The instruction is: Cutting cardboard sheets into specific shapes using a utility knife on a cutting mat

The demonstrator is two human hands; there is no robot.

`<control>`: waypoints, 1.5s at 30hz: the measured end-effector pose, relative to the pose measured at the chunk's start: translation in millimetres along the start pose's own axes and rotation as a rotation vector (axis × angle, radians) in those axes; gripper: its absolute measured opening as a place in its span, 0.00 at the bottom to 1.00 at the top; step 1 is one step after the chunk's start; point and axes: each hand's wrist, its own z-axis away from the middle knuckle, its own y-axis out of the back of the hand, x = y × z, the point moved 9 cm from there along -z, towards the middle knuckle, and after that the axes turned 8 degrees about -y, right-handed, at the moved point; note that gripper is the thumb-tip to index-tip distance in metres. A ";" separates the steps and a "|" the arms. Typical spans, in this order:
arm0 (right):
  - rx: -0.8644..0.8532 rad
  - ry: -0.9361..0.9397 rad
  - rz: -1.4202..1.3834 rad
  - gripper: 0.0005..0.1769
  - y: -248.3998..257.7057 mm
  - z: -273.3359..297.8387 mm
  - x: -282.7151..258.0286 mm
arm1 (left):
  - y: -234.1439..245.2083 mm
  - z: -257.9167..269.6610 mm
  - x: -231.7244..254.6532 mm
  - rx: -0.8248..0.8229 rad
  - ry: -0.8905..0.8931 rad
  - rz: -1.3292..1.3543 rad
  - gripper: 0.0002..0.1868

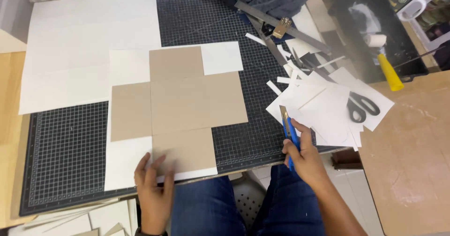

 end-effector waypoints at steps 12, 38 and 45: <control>-0.056 0.170 -0.077 0.37 -21.3 14.2 0.0 | -101.3 -24.6 73.9 -0.085 -0.001 0.293 0.17; -0.190 0.422 0.761 0.29 -159.0 25.9 -96.3 | -103.2 -82.8 20.4 -0.091 -0.259 -0.408 0.17; -0.175 0.406 0.802 0.30 -162.9 22.7 -92.2 | -102.3 -82.9 21.5 -0.115 -0.249 -0.400 0.18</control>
